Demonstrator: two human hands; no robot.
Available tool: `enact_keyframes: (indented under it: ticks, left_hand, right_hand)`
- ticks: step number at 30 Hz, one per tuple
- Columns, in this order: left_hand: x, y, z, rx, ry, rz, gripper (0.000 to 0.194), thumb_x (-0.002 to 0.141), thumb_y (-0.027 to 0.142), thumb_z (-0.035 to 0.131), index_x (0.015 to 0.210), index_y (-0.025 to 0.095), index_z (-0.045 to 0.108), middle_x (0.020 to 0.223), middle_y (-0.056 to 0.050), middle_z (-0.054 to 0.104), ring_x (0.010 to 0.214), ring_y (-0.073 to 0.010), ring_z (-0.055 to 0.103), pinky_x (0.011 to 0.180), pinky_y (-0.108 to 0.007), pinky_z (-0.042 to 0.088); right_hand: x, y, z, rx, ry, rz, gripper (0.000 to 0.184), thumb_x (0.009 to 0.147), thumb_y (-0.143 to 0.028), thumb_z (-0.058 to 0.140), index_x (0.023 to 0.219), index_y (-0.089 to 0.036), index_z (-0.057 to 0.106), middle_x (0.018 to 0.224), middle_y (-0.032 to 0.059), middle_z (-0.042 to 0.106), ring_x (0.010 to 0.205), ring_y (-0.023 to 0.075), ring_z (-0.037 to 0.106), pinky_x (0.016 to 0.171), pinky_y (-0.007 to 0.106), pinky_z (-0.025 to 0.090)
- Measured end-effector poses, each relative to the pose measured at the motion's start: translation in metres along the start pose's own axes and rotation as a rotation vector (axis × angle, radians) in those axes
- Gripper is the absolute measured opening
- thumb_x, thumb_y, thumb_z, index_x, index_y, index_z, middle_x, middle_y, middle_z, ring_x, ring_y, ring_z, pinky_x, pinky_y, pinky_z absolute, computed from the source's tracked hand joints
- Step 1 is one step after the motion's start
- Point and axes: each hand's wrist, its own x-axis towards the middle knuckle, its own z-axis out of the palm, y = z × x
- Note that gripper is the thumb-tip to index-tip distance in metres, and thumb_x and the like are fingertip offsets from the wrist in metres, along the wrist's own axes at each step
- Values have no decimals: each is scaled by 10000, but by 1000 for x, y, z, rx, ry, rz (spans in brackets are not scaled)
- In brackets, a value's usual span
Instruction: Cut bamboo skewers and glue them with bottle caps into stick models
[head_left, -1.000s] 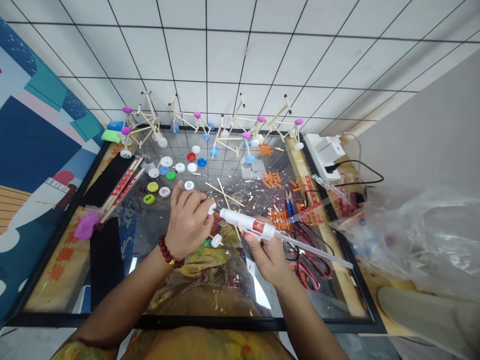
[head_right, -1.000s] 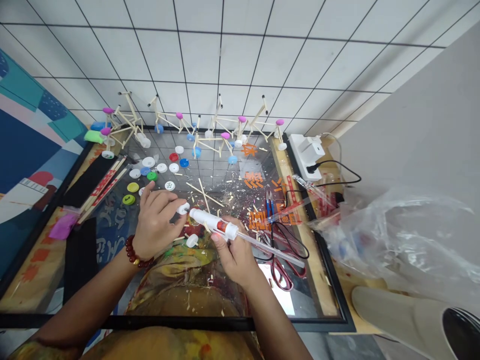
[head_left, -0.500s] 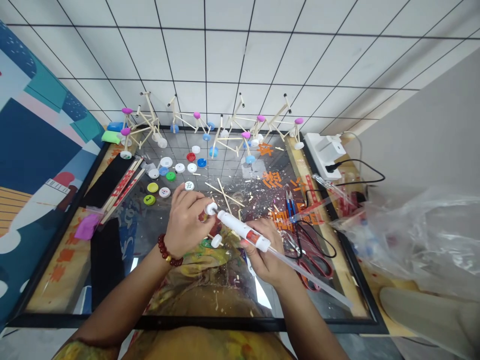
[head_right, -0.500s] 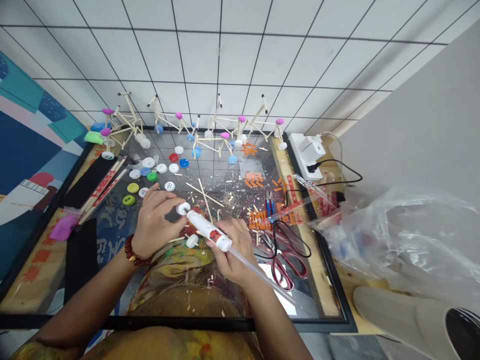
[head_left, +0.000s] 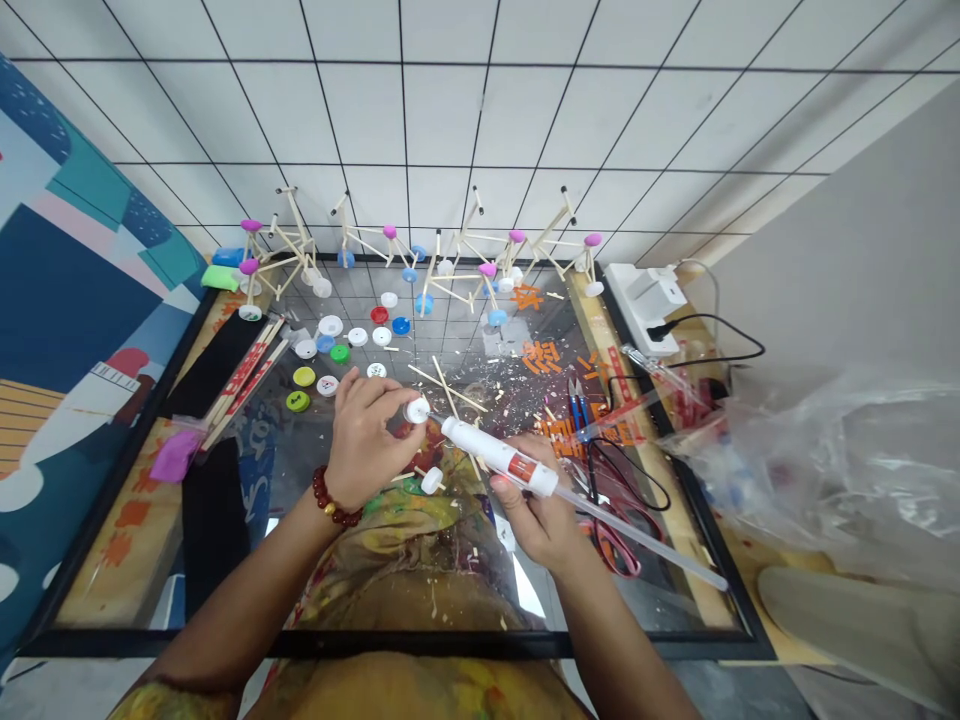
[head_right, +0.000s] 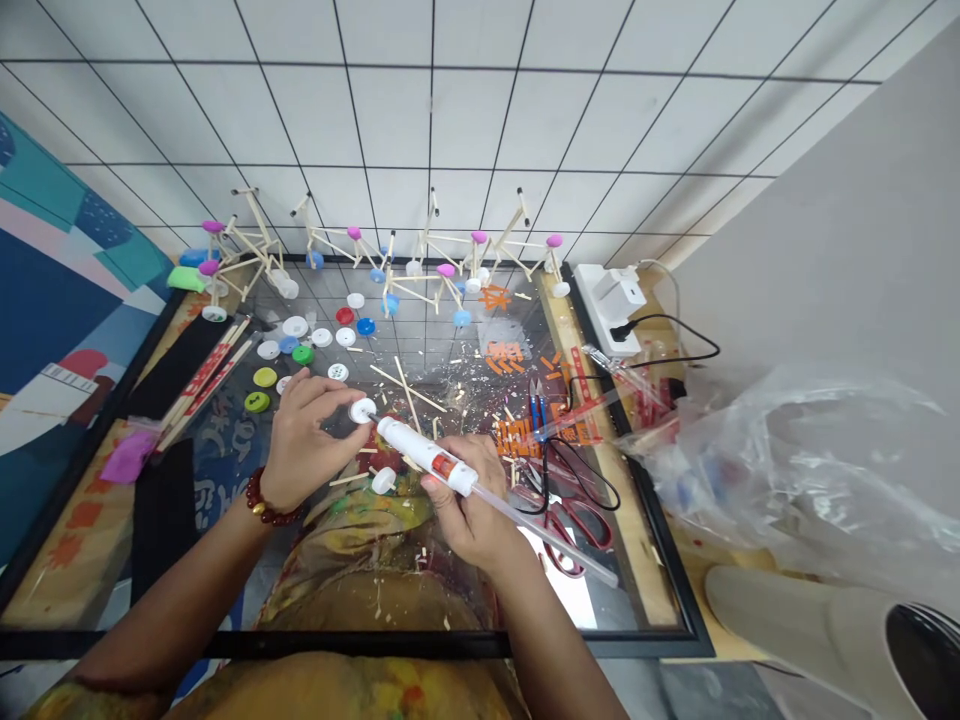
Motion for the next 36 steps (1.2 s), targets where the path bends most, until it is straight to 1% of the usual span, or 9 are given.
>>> enact_keyframes:
  ticks: [5, 10, 12, 18, 25, 28, 32, 34, 36]
  left_hand:
    - [-1, 5, -3, 30, -25, 57, 139, 756, 175, 669, 887, 218, 689, 847, -22, 657, 873, -198, 644, 1119, -505, 326]
    - [-5, 6, -4, 173, -63, 218, 183, 775, 136, 620, 928, 211, 686, 876, -52, 659, 931, -232, 613, 1135, -554, 294]
    - [-6, 5, -3, 201, -80, 261, 202, 775, 126, 607, 945, 204, 686, 893, -68, 662, 941, -246, 603, 1126, -564, 308]
    - [-6, 5, 0, 171, -76, 244, 215, 767, 104, 595, 935, 206, 682, 861, -61, 635, 902, -233, 599, 1092, -515, 385]
    - [-6, 7, -1, 177, -103, 242, 199, 778, 124, 597, 933, 215, 682, 872, -61, 647, 931, -238, 607, 1102, -517, 367]
    - [-4, 6, -1, 128, -74, 200, 189, 757, 123, 620, 908, 216, 684, 855, -48, 657, 904, -223, 624, 1096, -507, 371]
    - [-1, 6, 1, -49, -29, 35, 184, 700, 142, 682, 869, 214, 683, 842, -15, 683, 825, -184, 651, 1079, -477, 393]
    - [0, 8, 1, -110, -34, -45, 176, 675, 152, 702, 838, 217, 686, 837, -7, 695, 810, -183, 656, 1054, -469, 414]
    - [1, 9, 0, -154, -37, -110, 153, 662, 168, 717, 805, 214, 692, 827, -11, 695, 810, -190, 653, 994, -448, 460]
  right_hand:
    - [2, -1, 2, -6, -52, -10, 179, 956, -277, 458, 1118, -222, 513, 1018, 74, 627, 923, 242, 574, 804, 404, 454]
    - [1, 1, 4, -44, -72, 58, 194, 968, -324, 446, 1089, -200, 534, 1027, 95, 622, 925, 249, 575, 789, 400, 474]
    - [1, 1, 5, -72, -72, 52, 203, 971, -337, 439, 1079, -198, 541, 1027, 100, 618, 919, 252, 572, 784, 407, 476]
    - [1, -1, 8, -154, -79, 17, 215, 977, -340, 401, 1074, -212, 543, 981, 96, 606, 906, 259, 557, 787, 429, 454]
    - [2, -2, 7, -180, -74, -56, 190, 973, -316, 424, 1087, -198, 521, 967, 85, 629, 850, 245, 564, 790, 422, 439]
    - [2, -2, 6, -145, -60, -55, 177, 967, -303, 436, 1084, -205, 524, 961, 79, 636, 841, 240, 571, 768, 412, 439]
    - [3, -2, 4, -26, -25, 0, 174, 956, -291, 461, 1099, -217, 526, 965, 73, 639, 875, 246, 582, 772, 417, 453]
    - [1, -2, 3, 20, 1, 6, 180, 945, -286, 480, 1105, -222, 532, 972, 75, 640, 881, 250, 591, 786, 427, 459]
    - [-3, 0, 3, 68, 42, 16, 182, 939, -292, 494, 1101, -226, 541, 972, 74, 642, 877, 252, 603, 797, 434, 465]
